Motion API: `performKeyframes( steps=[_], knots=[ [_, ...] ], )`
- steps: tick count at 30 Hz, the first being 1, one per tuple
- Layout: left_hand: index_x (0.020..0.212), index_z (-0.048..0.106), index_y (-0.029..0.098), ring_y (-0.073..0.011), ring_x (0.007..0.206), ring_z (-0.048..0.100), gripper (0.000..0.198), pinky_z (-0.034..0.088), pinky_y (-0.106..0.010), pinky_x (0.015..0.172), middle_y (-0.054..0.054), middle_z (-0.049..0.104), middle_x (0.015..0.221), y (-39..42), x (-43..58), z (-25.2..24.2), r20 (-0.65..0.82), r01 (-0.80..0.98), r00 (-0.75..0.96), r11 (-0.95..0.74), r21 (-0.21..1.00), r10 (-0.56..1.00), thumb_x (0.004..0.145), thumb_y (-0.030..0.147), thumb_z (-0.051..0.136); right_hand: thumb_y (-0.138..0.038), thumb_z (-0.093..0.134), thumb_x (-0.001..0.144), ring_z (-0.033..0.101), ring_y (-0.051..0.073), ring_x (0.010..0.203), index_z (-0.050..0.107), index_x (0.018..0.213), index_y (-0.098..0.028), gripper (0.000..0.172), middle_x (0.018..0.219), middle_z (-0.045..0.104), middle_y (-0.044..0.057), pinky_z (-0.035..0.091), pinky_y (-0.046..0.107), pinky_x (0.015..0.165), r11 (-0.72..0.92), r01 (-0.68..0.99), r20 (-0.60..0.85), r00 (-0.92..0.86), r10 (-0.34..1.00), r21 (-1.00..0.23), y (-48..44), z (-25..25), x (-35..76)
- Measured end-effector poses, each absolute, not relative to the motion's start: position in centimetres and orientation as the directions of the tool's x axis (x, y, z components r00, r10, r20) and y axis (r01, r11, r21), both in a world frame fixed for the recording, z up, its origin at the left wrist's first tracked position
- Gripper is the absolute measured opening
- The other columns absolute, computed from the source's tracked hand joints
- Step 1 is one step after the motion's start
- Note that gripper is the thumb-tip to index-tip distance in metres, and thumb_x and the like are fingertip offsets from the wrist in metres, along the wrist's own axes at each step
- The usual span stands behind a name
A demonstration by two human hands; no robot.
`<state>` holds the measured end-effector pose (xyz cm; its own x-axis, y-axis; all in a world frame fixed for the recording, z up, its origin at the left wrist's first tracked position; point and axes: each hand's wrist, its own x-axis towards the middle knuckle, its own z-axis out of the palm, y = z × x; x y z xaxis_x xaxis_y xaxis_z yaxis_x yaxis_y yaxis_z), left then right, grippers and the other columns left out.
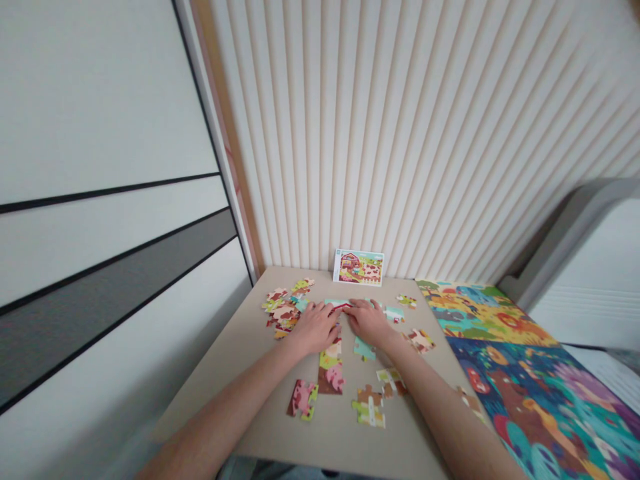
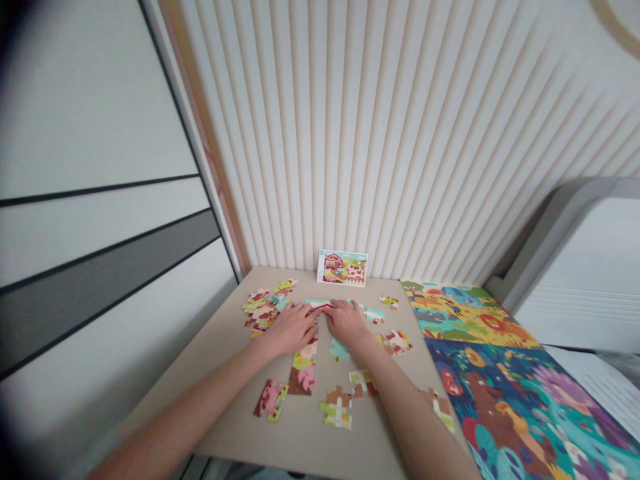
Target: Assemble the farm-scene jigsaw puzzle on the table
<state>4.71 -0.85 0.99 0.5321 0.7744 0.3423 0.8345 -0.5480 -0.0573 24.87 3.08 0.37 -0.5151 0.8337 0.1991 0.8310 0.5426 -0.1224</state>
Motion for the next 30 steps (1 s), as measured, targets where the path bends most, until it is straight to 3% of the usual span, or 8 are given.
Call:
performKeyframes(
  steps=[4,8,12,16,22,30],
  knots=[
    [0.115,0.067,0.022,-0.0280,0.103,0.057,0.031,0.040,-0.045,0.090,-0.011,0.064,0.108,0.7,5.3,1.1,0.328,0.835,0.541,-0.543,-0.095,0.774,0.101,0.034,0.042,-0.027,0.044,0.099,0.055,0.025,0.125,0.068,0.122,-0.031,0.034,0.136,0.063,0.008,0.024,0.054,0.113,0.556,0.823,0.238,-0.521,0.820,-0.115,2.7,0.3,24.7],
    [0.105,0.070,0.022,-0.0259,0.105,0.057,0.026,0.042,-0.043,0.091,-0.010,0.065,0.110,1.6,5.7,0.6,0.340,0.840,0.523,-0.539,-0.053,0.782,0.099,0.028,0.045,-0.029,0.045,0.100,0.049,0.023,0.132,0.066,0.128,-0.032,0.035,0.143,0.058,0.007,0.019,0.051,0.117,0.538,0.830,0.292,-0.483,0.825,-0.149,3.2,0.5,26.6],
    [0.110,0.070,0.023,-0.0241,0.113,0.057,0.029,0.042,-0.042,0.098,-0.009,0.065,0.120,1.7,5.5,0.1,0.374,0.820,0.530,-0.573,0.005,0.761,0.101,0.027,0.042,-0.040,0.052,0.097,0.051,0.025,0.130,0.064,0.132,-0.026,0.039,0.140,0.059,0.010,0.028,0.044,0.114,0.407,0.888,0.289,-0.340,0.895,-0.215,4.0,0.4,30.0],
    [0.119,0.067,0.022,-0.0224,0.113,0.059,0.035,0.042,-0.041,0.103,-0.008,0.068,0.120,1.7,5.2,-0.3,0.372,0.792,0.547,-0.608,0.061,0.750,0.103,0.029,0.037,-0.047,0.053,0.096,0.057,0.025,0.122,0.066,0.128,-0.024,0.041,0.132,0.065,0.009,0.037,0.037,0.106,0.368,0.888,0.239,-0.308,0.921,-0.274,4.2,-0.1,31.9],
    [0.131,0.060,0.019,-0.0227,0.126,0.055,0.038,0.040,-0.041,0.112,-0.010,0.063,0.135,1.5,4.6,-1.0,0.397,0.751,0.565,-0.650,0.117,0.724,0.102,0.032,0.039,-0.041,0.053,0.098,0.058,0.025,0.120,0.066,0.129,-0.025,0.037,0.129,0.065,0.010,0.038,0.038,0.105,0.375,0.886,0.200,-0.329,0.923,-0.273,4.3,-0.3,31.9],
    [0.135,0.057,0.022,-0.0228,0.129,0.053,0.038,0.038,-0.043,0.113,-0.009,0.061,0.138,1.2,4.6,-0.9,0.393,0.746,0.571,-0.655,0.119,0.721,0.101,0.030,0.041,-0.025,0.044,0.101,0.057,0.022,0.121,0.062,0.136,-0.028,0.040,0.134,0.061,0.009,0.041,0.036,0.105,0.549,0.779,0.239,-0.496,0.835,-0.302,4.7,-0.7,31.4]
  ],
)
